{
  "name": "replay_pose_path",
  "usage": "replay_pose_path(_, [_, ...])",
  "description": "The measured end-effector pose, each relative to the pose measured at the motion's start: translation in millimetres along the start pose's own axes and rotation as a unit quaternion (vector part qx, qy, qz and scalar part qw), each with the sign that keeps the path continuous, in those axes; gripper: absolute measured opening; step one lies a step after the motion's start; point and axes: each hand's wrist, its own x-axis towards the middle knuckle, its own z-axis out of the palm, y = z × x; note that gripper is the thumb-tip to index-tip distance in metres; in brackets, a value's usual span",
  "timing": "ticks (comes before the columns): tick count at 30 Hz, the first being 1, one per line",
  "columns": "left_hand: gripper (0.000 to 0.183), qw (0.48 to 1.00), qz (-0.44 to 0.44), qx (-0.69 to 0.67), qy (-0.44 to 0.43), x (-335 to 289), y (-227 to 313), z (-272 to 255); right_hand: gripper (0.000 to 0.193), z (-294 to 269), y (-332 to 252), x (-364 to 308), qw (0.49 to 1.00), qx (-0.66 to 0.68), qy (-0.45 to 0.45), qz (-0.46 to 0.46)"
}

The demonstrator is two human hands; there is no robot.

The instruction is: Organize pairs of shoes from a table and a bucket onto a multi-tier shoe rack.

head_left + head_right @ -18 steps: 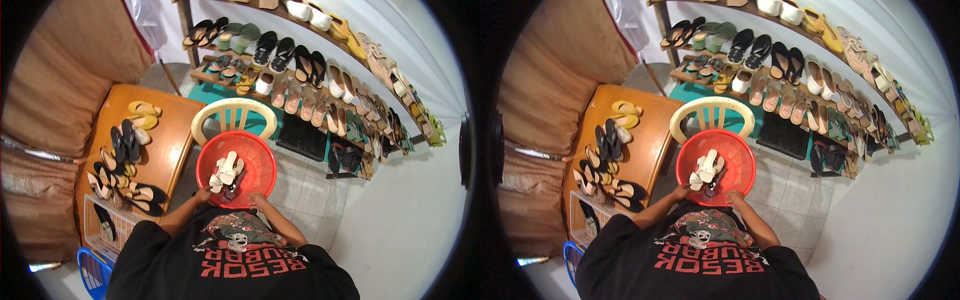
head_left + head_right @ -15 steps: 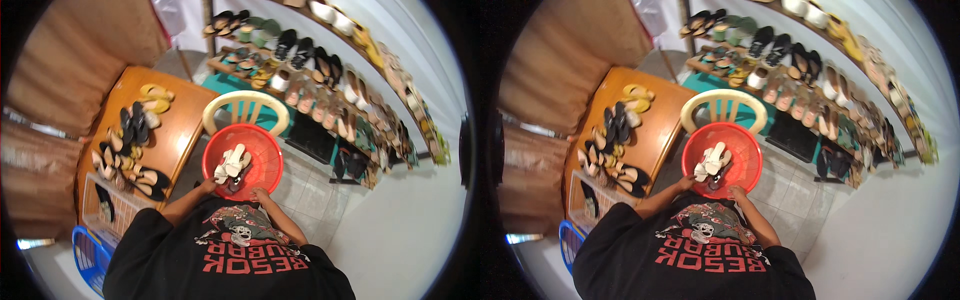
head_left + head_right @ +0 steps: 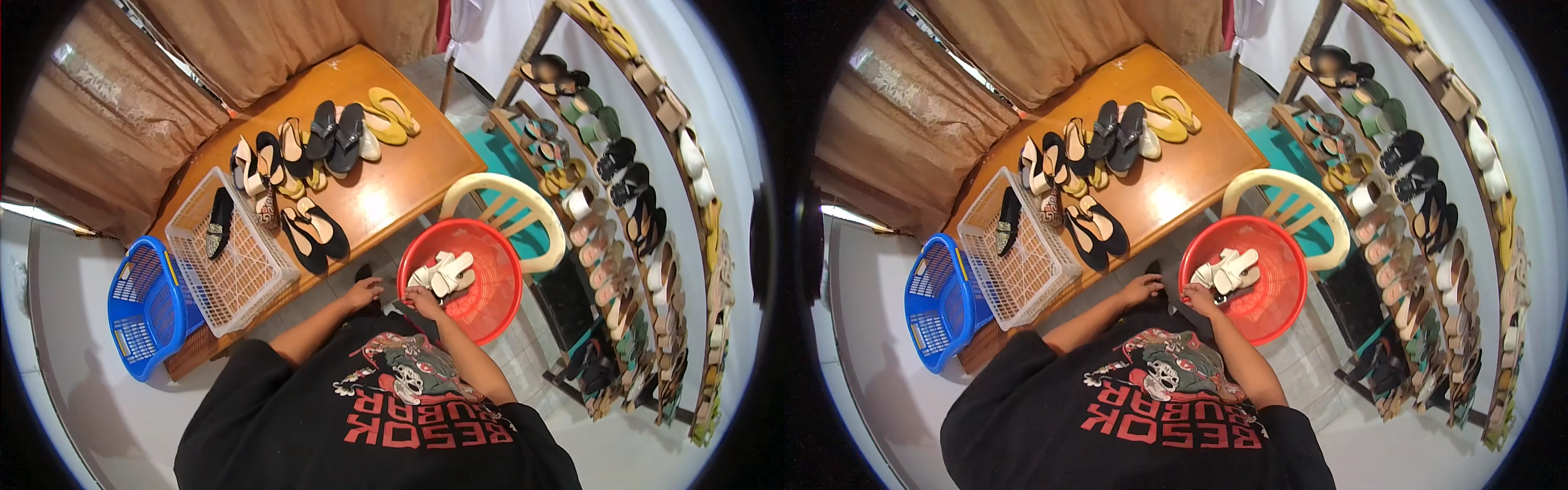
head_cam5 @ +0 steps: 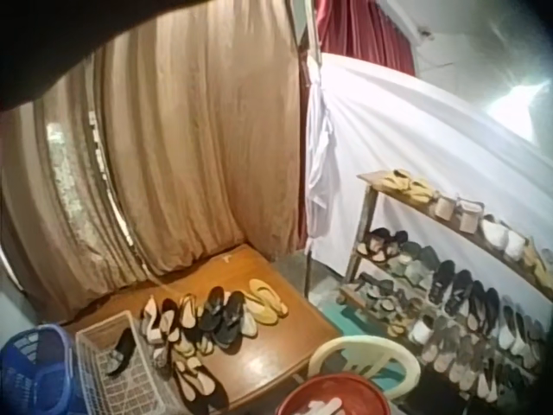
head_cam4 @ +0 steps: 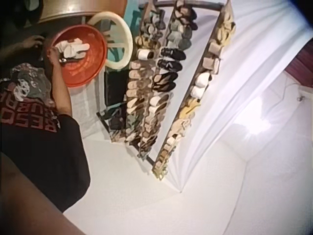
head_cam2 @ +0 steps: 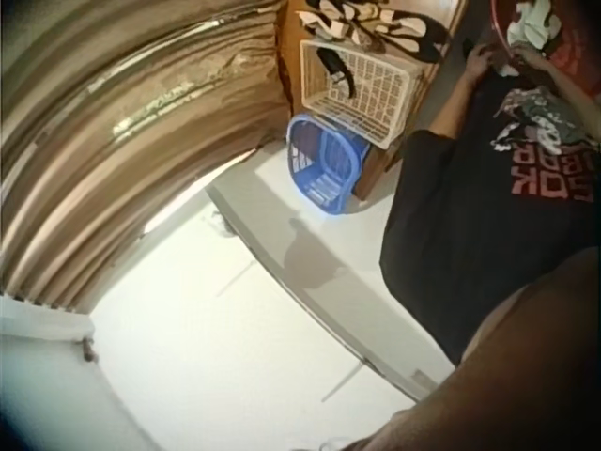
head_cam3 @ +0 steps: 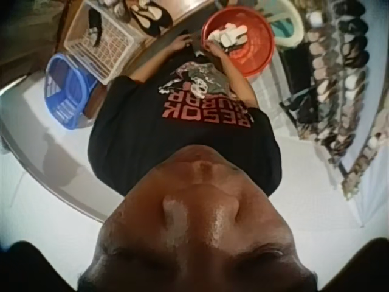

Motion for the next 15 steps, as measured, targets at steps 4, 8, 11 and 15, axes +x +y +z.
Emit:
replay_pose_path(4, [0.047, 0.996, 0.026, -0.069, 0.046, -10, 9, -23, 0.030, 28, -52, 12, 0.999, -0.041, -0.015, 0.020])
replay_pose_path(8, [0.049, 0.997, 0.034, -0.068, 0.027, -10, 44, -27, 0.034, 47, -84, 20, 0.998, -0.030, -0.020, 0.047])
replay_pose_path(11, [0.048, 0.996, 0.040, -0.085, -0.006, 5, 65, -33, 0.029, 66, -109, 27, 0.995, -0.074, 0.038, 0.055])
replay_pose_path(15, [0.047, 0.999, 0.032, 0.001, -0.041, 38, 99, -48, 0.022, 77, -130, 34, 0.996, -0.060, 0.038, 0.045])
